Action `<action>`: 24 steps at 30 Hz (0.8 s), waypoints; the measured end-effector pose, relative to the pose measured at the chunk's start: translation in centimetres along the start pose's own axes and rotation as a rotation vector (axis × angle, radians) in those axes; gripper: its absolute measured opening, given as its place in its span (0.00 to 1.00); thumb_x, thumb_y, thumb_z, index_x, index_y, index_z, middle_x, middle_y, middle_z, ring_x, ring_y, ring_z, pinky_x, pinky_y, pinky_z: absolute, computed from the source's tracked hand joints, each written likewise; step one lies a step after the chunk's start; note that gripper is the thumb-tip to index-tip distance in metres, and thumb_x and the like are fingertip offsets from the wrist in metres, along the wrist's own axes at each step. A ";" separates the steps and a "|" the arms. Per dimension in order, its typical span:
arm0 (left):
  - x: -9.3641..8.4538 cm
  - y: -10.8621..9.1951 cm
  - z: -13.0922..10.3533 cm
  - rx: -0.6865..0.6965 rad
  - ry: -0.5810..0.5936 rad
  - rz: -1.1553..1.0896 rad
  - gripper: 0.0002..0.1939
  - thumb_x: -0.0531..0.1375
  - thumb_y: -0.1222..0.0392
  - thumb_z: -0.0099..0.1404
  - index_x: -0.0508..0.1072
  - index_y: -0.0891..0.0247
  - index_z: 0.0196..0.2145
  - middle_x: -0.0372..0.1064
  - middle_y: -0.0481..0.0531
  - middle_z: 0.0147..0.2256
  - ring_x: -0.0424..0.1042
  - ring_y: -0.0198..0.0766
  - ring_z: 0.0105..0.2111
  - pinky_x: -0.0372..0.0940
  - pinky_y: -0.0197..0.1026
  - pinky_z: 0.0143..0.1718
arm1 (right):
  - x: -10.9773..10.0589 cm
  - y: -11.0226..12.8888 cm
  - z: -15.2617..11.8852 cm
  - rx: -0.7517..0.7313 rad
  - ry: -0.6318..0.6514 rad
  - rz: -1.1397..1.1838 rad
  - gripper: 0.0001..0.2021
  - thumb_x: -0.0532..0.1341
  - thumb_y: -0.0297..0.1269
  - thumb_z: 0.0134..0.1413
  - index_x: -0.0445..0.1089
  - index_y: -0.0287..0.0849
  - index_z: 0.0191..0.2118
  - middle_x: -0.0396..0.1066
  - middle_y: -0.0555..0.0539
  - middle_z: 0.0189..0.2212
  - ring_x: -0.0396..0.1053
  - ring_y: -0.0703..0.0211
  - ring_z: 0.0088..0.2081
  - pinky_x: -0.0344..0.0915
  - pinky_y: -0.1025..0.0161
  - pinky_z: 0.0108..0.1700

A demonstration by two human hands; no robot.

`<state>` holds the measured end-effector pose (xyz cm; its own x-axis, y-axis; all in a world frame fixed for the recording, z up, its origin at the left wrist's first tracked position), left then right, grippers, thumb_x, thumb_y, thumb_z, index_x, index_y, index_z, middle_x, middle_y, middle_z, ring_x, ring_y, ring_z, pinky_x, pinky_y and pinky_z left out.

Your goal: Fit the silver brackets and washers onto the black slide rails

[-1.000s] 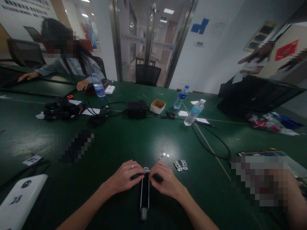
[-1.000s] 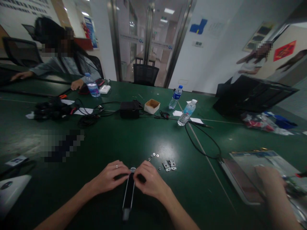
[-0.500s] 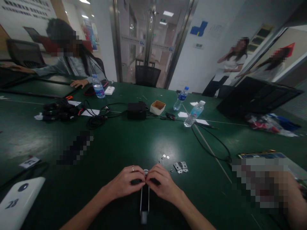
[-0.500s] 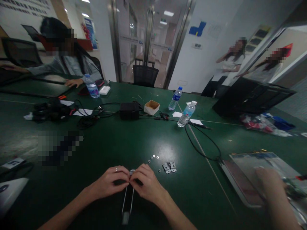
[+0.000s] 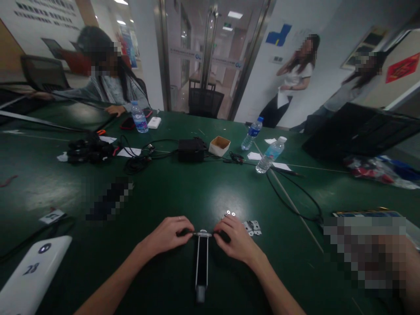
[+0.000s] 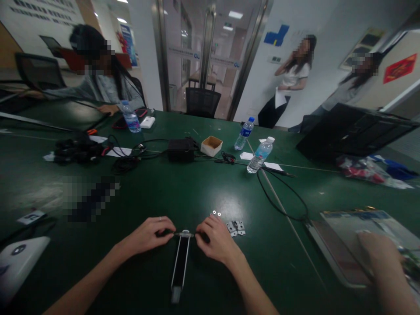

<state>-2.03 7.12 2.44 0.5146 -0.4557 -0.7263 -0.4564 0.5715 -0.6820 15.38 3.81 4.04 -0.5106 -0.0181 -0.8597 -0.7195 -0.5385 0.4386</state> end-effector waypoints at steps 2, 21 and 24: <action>0.4 0.3 0.0 -0.019 0.030 0.016 0.08 0.57 0.62 0.65 0.75 0.62 0.41 0.69 0.49 0.36 0.65 0.30 0.28 0.60 0.30 0.28 | 0.6 -0.3 -0.1 0.024 0.065 -0.027 0.03 0.59 0.31 0.54 0.70 0.42 0.33 0.69 0.47 0.30 0.64 0.56 0.36 0.59 0.57 0.42; 1.7 0.4 0.1 -0.090 0.057 -0.023 0.11 0.55 0.57 0.67 0.72 0.62 0.44 0.69 0.49 0.37 0.64 0.31 0.29 0.60 0.32 0.29 | 1.8 -0.2 0.0 0.031 0.131 -0.003 0.03 0.59 0.29 0.55 0.69 0.41 0.32 0.68 0.48 0.29 0.63 0.58 0.35 0.59 0.61 0.39; 1.7 0.5 0.1 -0.086 0.055 -0.037 0.10 0.56 0.58 0.67 0.72 0.62 0.44 0.68 0.48 0.37 0.64 0.31 0.28 0.59 0.32 0.28 | 1.7 -0.2 0.1 0.030 0.129 -0.003 0.03 0.59 0.29 0.55 0.69 0.41 0.32 0.68 0.48 0.29 0.64 0.58 0.35 0.59 0.61 0.39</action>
<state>-1.29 6.66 0.86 0.4933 -0.5134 -0.7022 -0.4993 0.4939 -0.7118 14.60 3.95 2.47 -0.4451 -0.1254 -0.8866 -0.7358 -0.5131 0.4420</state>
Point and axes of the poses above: each hand's wrist, its own z-axis towards the middle knuckle, its own x-axis out of the palm, y = z × x, the point moved 7 cm from there along z, towards the middle knuckle
